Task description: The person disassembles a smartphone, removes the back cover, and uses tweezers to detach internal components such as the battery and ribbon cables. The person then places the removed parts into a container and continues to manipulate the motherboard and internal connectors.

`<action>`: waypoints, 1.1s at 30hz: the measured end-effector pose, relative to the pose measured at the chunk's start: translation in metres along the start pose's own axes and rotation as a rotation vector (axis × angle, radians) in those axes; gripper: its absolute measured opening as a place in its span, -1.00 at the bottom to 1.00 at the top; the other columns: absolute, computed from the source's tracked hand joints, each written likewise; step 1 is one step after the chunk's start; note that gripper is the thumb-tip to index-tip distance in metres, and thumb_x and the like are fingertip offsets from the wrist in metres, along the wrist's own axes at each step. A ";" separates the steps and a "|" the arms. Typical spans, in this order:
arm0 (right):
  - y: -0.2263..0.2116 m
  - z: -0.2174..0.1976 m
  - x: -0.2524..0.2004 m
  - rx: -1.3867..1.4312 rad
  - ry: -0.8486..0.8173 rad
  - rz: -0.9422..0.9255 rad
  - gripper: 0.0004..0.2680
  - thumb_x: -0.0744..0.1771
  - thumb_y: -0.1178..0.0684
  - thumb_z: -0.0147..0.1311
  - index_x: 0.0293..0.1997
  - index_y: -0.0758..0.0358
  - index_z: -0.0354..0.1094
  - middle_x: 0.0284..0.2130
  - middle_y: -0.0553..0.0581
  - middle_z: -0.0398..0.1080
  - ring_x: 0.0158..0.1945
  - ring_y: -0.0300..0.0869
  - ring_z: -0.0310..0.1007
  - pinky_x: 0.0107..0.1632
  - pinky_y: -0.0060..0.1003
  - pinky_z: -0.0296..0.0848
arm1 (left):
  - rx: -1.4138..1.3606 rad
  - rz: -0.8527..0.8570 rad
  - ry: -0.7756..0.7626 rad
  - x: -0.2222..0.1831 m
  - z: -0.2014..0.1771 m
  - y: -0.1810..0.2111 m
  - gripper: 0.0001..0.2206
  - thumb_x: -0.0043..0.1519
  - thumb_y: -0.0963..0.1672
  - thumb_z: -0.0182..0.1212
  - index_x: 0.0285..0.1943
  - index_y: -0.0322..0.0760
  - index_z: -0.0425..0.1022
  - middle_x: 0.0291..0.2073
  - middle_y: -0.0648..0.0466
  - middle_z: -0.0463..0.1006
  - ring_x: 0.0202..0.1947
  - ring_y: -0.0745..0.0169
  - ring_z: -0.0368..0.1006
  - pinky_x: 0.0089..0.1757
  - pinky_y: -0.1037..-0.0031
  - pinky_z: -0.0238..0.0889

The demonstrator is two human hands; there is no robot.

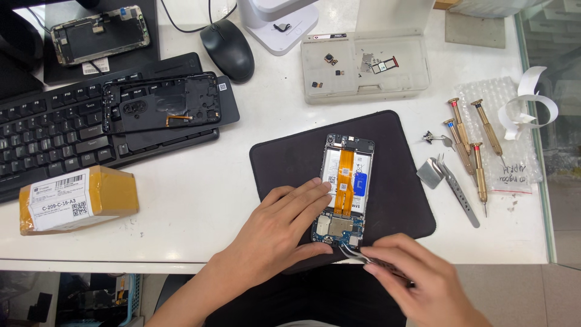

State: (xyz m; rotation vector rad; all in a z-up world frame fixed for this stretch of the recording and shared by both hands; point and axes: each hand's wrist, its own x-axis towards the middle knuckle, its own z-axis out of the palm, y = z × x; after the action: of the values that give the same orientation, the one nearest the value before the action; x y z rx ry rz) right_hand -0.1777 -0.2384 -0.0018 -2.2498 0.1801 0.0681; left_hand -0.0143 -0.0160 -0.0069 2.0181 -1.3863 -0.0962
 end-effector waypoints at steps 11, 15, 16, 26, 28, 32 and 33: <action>0.009 -0.031 0.030 0.526 0.058 0.319 -0.73 0.30 0.27 0.08 0.12 0.35 0.50 -0.31 0.26 0.54 -0.55 -0.28 0.34 -0.52 -0.43 0.37 | -0.097 -0.247 0.060 -0.016 -0.025 0.003 -0.15 -0.04 -0.06 0.52 0.42 -0.52 0.17 0.41 -0.29 0.21 0.37 -0.22 0.18 0.24 0.16 0.15; -0.002 -0.031 0.047 0.320 0.072 0.158 -0.74 0.23 0.27 0.22 0.02 0.38 0.54 -0.29 0.16 0.53 -0.57 -0.31 0.30 -0.59 -0.46 0.27 | 0.036 -0.361 0.116 -0.006 0.004 0.030 0.05 -0.10 0.04 0.59 0.45 -0.63 0.04 0.25 -0.30 0.24 0.24 -0.27 0.20 0.18 0.08 0.11; -0.006 -0.030 0.051 0.153 0.101 -0.002 -0.75 0.22 0.25 0.23 -0.02 0.34 0.54 -0.27 0.14 0.53 -0.56 -0.34 0.35 -0.58 -0.47 0.31 | -0.009 -0.340 0.087 -0.005 0.004 0.026 0.02 -0.08 0.00 0.58 0.45 -0.64 0.02 0.22 -0.31 0.25 0.21 -0.25 0.21 0.16 0.09 0.11; -0.024 -0.029 0.096 -0.490 0.010 -0.702 -0.73 0.18 0.20 0.29 -0.06 0.39 0.50 -0.22 0.23 0.48 -0.33 -0.14 0.54 -0.34 -0.29 0.58 | -0.287 -0.196 -0.051 -0.010 -0.030 -0.011 -0.01 -0.04 -0.11 0.55 0.50 -0.59 -0.05 0.24 -0.31 0.29 0.25 -0.23 0.24 0.17 0.16 0.23; -0.021 -0.026 0.101 -0.490 0.003 -0.719 -0.72 0.18 0.18 0.29 -0.06 0.39 0.50 -0.22 0.23 0.48 -0.31 -0.11 0.54 -0.32 -0.27 0.58 | -0.267 -0.183 -0.065 -0.011 -0.030 -0.010 -0.02 -0.01 -0.10 0.54 0.51 -0.60 -0.06 0.20 -0.31 0.31 0.23 -0.21 0.27 0.18 0.16 0.24; -0.016 -0.024 0.102 -0.489 0.025 -0.726 -0.69 0.17 0.12 0.28 -0.03 0.37 0.49 -0.19 0.24 0.46 -0.23 -0.05 0.56 -0.23 -0.23 0.61 | -0.259 -0.156 -0.070 -0.011 -0.028 -0.014 -0.04 0.02 -0.09 0.54 0.51 -0.62 -0.04 0.18 -0.32 0.33 0.22 -0.22 0.29 0.17 0.18 0.26; -0.015 -0.024 0.102 -0.492 0.028 -0.727 -0.69 0.17 0.12 0.27 -0.02 0.37 0.48 -0.19 0.24 0.46 -0.22 -0.04 0.57 -0.21 -0.22 0.62 | -0.262 -0.151 -0.072 -0.012 -0.027 -0.014 -0.05 0.03 -0.09 0.53 0.51 -0.62 -0.04 0.18 -0.32 0.33 0.22 -0.22 0.29 0.17 0.18 0.26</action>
State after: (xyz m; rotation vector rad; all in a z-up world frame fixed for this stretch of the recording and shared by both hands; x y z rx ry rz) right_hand -0.0753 -0.2584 0.0131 -2.6628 -0.7129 -0.3414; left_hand 0.0035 0.0100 0.0025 1.9104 -1.1933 -0.4007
